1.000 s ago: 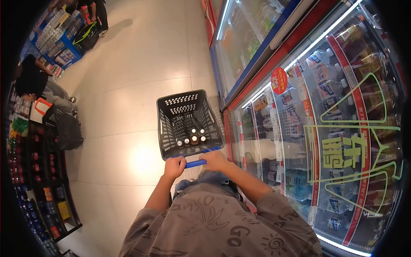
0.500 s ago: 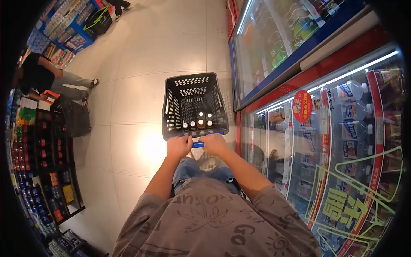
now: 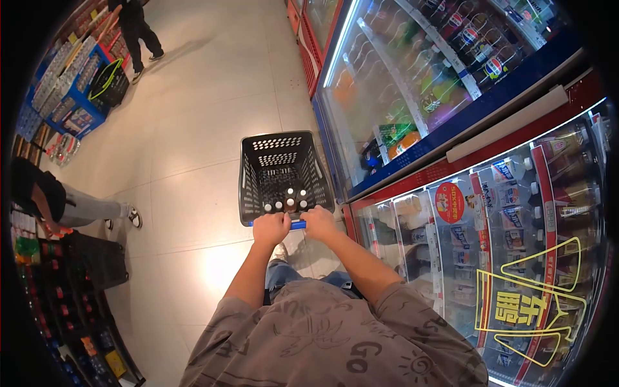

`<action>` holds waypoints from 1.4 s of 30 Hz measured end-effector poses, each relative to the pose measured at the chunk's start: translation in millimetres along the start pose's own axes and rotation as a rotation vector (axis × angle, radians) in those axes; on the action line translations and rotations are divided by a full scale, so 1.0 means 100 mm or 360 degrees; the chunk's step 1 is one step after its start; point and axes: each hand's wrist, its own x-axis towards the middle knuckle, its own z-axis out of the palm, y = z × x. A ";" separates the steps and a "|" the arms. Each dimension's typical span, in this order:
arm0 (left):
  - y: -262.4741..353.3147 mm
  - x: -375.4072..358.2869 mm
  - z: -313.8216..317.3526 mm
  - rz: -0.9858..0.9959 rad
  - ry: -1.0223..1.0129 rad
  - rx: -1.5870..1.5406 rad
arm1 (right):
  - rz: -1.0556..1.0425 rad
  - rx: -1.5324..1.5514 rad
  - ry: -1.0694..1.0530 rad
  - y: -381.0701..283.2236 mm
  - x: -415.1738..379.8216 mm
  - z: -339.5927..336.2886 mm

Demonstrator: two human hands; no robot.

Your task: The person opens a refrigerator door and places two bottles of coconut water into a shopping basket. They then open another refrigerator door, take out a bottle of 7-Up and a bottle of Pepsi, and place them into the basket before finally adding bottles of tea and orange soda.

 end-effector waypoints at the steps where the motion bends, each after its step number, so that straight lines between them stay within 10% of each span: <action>1: -0.04 0.12 -0.05 0.0015 -0.0014 -0.0001 | 0.0049 -0.0041 0.0062 0.00 0.10 0.02; 17: -0.35 1.52 -0.21 0.0146 0.0014 0.0046 | 0.0895 0.0580 0.0366 0.13 -0.03 -0.56; 26: -0.36 2.00 -0.18 0.0144 0.0067 0.0089 | 0.1289 0.0678 0.1318 0.72 -0.37 -1.96; 42: 0.05 2.55 -0.11 0.0275 -0.0260 -0.0399 | 0.0759 0.1013 0.2264 0.76 -0.45 -3.45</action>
